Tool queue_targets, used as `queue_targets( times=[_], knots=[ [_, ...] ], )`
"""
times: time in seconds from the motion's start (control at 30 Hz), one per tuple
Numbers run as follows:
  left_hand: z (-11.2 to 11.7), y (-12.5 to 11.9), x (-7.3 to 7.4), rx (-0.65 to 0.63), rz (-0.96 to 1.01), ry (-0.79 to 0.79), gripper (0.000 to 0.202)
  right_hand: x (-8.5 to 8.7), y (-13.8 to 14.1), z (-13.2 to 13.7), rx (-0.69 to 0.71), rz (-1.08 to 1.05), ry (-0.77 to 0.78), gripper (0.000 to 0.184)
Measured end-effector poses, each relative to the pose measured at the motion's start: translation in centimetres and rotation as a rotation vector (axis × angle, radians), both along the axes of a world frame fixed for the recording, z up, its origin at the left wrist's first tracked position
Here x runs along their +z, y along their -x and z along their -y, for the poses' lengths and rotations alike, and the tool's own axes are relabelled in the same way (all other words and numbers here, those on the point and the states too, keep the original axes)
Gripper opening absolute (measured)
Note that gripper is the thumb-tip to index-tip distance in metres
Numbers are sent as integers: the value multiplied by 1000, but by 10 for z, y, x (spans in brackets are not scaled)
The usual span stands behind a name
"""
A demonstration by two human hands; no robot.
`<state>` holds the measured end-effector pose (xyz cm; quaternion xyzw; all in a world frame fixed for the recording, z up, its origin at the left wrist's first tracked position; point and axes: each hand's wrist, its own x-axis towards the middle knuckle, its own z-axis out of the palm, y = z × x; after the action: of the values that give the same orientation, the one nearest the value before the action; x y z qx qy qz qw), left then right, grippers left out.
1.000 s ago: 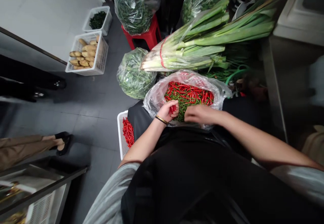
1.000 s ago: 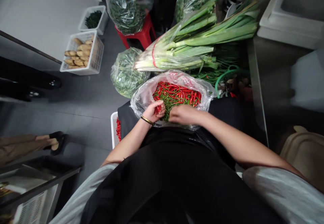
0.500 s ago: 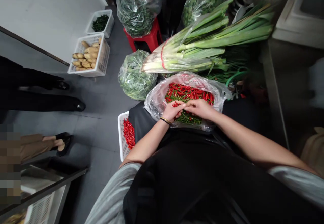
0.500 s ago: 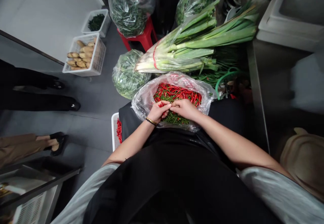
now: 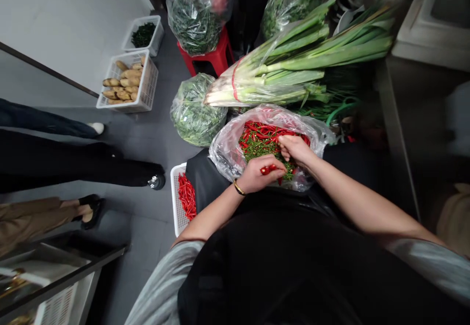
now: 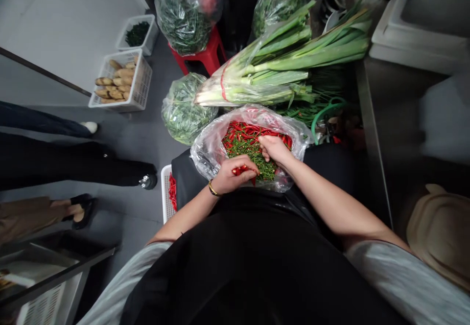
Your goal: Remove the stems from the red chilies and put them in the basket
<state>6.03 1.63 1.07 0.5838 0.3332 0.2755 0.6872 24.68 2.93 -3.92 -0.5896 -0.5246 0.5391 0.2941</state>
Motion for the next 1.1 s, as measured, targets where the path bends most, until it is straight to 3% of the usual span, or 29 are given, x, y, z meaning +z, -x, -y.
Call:
queue_targets(
  times=[0.1,0.17,0.3,0.4,0.5,0.6,0.7,0.77,0.83,0.93,1.03,1.1],
  knots=[
    [-8,8,-14,120,188,337,31,2,7,-29,253,477,-139,48],
    [-16,15,-27,206,294,544,35,3,18,-56,295,792,-238,43],
    [-27,20,-39,307,283,691,37,-5,38,-92,429,1027,-125,34],
    [-30,16,-40,392,243,733,40,-8,33,-78,440,1025,-174,33],
    [-32,7,-44,438,188,755,44,2,15,-35,534,868,-346,34],
    [-32,2,-50,285,132,776,42,19,1,-4,755,487,-469,31],
    [-32,5,-54,150,127,830,37,29,-4,-16,936,270,-377,31],
    [-32,10,-55,199,173,842,33,25,2,-46,905,429,-274,37],
    [-31,14,-54,248,233,831,31,15,14,-79,661,786,-260,47],
    [-31,16,-49,243,265,797,29,1,33,-113,559,1094,-174,40],
    [-29,12,-44,294,233,725,32,2,30,-112,558,1116,-191,33],
    [-28,7,-44,359,172,646,37,14,15,-93,502,970,-260,30]
  ],
)
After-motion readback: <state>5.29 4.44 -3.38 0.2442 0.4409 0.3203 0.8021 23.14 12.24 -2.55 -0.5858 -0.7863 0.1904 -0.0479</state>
